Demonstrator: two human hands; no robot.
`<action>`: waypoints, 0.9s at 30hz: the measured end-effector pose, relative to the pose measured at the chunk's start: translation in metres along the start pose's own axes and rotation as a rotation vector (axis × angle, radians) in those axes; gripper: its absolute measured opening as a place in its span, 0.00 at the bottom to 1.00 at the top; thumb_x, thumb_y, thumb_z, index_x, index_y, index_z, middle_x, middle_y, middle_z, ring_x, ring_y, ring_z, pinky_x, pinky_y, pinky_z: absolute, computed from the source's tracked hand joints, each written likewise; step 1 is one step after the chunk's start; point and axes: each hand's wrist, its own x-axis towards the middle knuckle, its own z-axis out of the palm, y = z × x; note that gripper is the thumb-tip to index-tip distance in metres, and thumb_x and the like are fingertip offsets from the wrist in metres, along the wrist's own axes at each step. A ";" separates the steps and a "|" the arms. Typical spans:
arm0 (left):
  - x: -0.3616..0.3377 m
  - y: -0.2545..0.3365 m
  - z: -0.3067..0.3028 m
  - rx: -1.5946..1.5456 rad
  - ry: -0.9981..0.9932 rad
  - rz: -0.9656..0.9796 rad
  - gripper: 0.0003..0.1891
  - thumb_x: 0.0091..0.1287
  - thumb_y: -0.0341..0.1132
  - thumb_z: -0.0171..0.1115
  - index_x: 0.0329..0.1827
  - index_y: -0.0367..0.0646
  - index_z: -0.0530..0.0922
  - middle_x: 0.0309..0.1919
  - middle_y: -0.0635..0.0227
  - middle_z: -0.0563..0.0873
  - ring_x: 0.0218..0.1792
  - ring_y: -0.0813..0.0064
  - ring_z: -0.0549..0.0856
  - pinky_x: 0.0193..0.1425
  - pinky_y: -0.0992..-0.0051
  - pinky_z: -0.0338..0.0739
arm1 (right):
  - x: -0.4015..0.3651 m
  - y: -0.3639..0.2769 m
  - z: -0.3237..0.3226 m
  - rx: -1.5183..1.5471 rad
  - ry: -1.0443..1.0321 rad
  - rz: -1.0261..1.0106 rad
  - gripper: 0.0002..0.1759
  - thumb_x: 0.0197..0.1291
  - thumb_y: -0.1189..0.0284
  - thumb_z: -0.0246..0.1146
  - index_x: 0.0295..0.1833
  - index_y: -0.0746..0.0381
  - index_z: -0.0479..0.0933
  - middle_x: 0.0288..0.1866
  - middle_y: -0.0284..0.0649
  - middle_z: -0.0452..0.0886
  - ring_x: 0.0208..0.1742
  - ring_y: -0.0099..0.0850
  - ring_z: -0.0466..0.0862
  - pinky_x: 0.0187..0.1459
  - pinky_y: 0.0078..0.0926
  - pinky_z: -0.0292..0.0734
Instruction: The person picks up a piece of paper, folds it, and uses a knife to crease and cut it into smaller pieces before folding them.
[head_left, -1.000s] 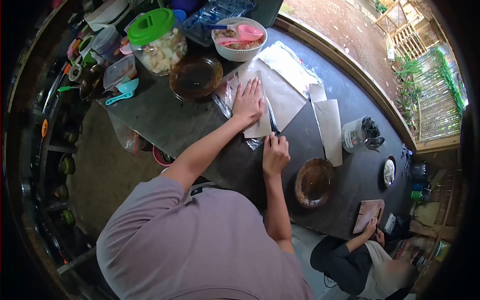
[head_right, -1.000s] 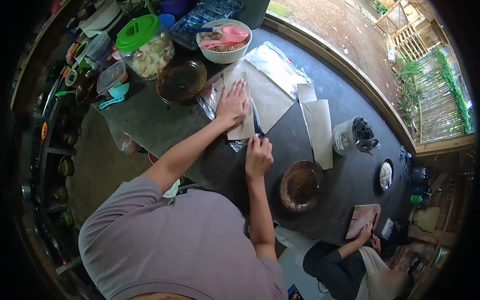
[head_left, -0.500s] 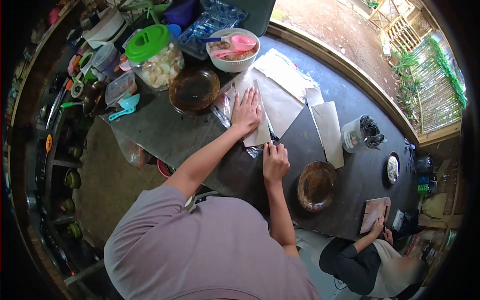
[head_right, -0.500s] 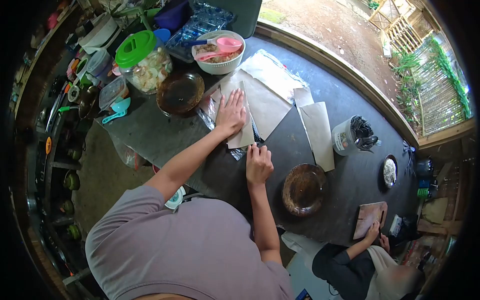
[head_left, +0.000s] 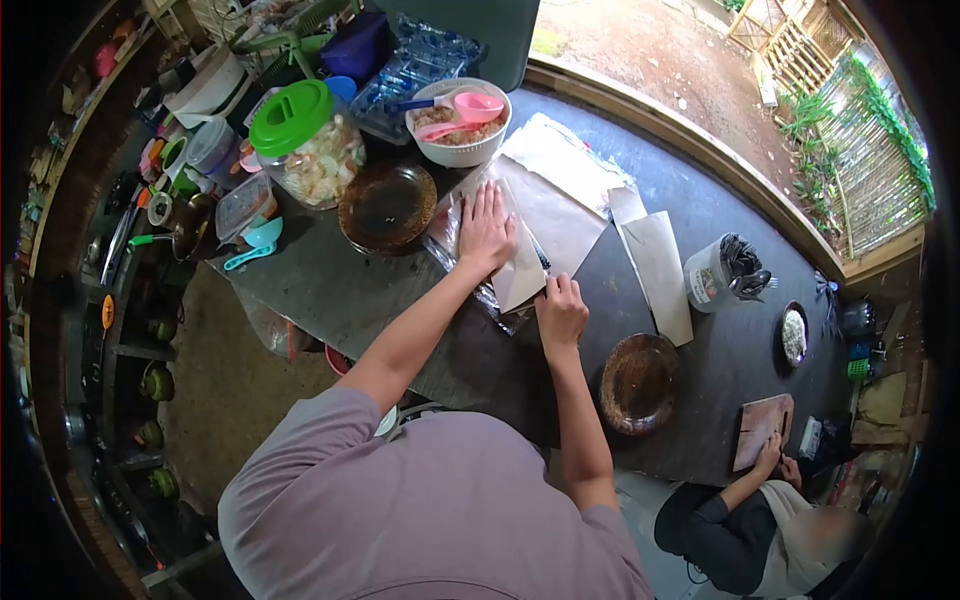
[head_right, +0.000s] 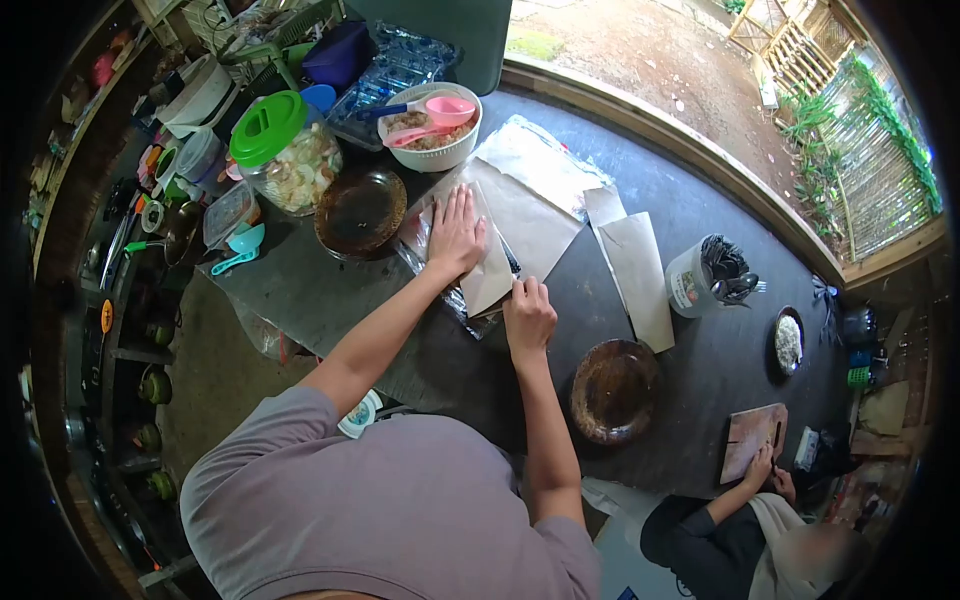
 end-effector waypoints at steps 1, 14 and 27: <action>0.000 -0.002 0.002 0.016 -0.006 0.004 0.38 0.82 0.49 0.41 0.88 0.33 0.53 0.89 0.52 0.55 0.89 0.58 0.51 0.91 0.50 0.39 | 0.000 0.000 0.004 -0.021 0.007 -0.016 0.06 0.57 0.75 0.69 0.41 0.58 0.83 0.37 0.36 0.78 0.40 0.35 0.84 0.33 0.35 0.83; -0.001 -0.004 0.000 -0.015 0.013 0.024 0.38 0.82 0.49 0.42 0.87 0.32 0.55 0.88 0.51 0.56 0.89 0.60 0.52 0.91 0.52 0.41 | -0.019 0.002 -0.012 -0.095 0.007 0.062 0.08 0.63 0.66 0.73 0.46 0.54 0.87 0.36 0.33 0.77 0.37 0.32 0.82 0.32 0.34 0.81; 0.013 -0.005 -0.041 -0.113 -0.264 -0.059 0.44 0.77 0.53 0.56 0.88 0.34 0.54 0.87 0.49 0.58 0.88 0.53 0.56 0.90 0.49 0.47 | 0.013 0.014 0.007 0.021 -0.009 0.022 0.05 0.67 0.69 0.69 0.46 0.53 0.86 0.38 0.33 0.80 0.43 0.33 0.85 0.35 0.36 0.84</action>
